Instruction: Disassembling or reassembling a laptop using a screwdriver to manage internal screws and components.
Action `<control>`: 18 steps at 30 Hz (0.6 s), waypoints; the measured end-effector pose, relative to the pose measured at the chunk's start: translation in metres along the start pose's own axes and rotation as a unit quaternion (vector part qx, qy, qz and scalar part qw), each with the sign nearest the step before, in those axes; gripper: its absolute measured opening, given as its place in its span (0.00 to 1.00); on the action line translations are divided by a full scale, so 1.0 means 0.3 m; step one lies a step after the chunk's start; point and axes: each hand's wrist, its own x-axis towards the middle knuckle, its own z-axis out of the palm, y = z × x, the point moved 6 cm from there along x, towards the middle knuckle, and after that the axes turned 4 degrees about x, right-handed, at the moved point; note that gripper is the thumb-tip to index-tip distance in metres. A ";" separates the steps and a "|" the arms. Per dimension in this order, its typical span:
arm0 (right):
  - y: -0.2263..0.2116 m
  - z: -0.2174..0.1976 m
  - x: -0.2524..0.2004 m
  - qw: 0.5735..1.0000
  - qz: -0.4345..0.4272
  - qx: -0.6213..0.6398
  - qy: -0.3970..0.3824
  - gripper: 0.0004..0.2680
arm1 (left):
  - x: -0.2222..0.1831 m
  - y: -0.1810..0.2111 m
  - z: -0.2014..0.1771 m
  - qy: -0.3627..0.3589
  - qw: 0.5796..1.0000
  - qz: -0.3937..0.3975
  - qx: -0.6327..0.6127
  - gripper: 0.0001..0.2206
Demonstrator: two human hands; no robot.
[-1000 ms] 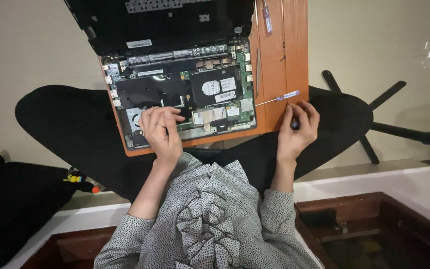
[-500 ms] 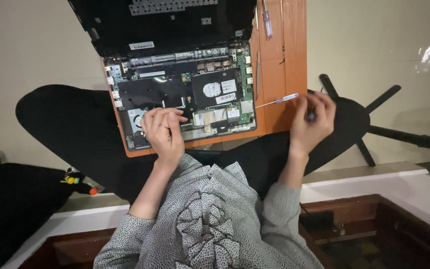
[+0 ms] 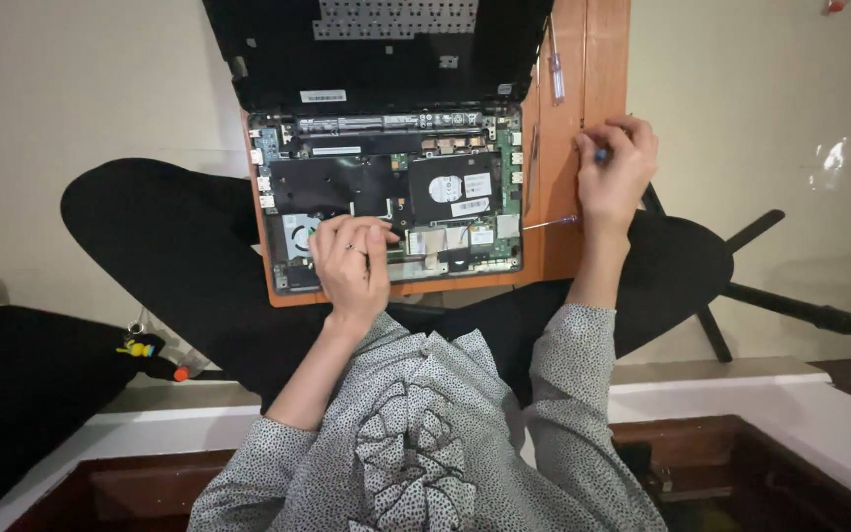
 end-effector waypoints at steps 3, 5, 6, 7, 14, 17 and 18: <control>-0.021 0.011 0.022 1.000 -0.008 -0.010 -0.007 0.03 | -0.003 -0.008 0.003 0.000 1.000 -0.004 -0.003 0.18; 0.025 0.035 0.020 1.000 -0.022 -0.007 -0.005 0.03 | -0.010 -0.022 0.009 0.000 1.000 -0.009 -0.009 0.18; 0.046 0.047 0.019 0.999 -0.033 -0.005 -0.001 0.04 | -0.015 -0.029 0.011 -0.002 1.000 -0.012 -0.017 0.18; 0.050 0.048 0.019 0.999 -0.036 -0.003 -0.003 0.04 | -0.015 -0.031 0.007 0.000 1.000 -0.014 -0.015 0.18; -0.342 -0.089 -0.031 0.993 -0.090 0.080 0.017 0.03 | -0.040 -0.064 0.004 -0.004 0.997 0.009 -0.075 0.02; -0.527 -0.036 -0.123 0.978 -0.063 0.191 -0.056 0.01 | -0.062 -0.079 0.025 -0.011 0.994 0.032 -0.100 0.08; -0.574 0.009 -0.164 0.961 -0.034 0.246 -0.118 0.01 | -0.073 -0.089 0.034 -0.004 0.993 0.038 -0.110 0.09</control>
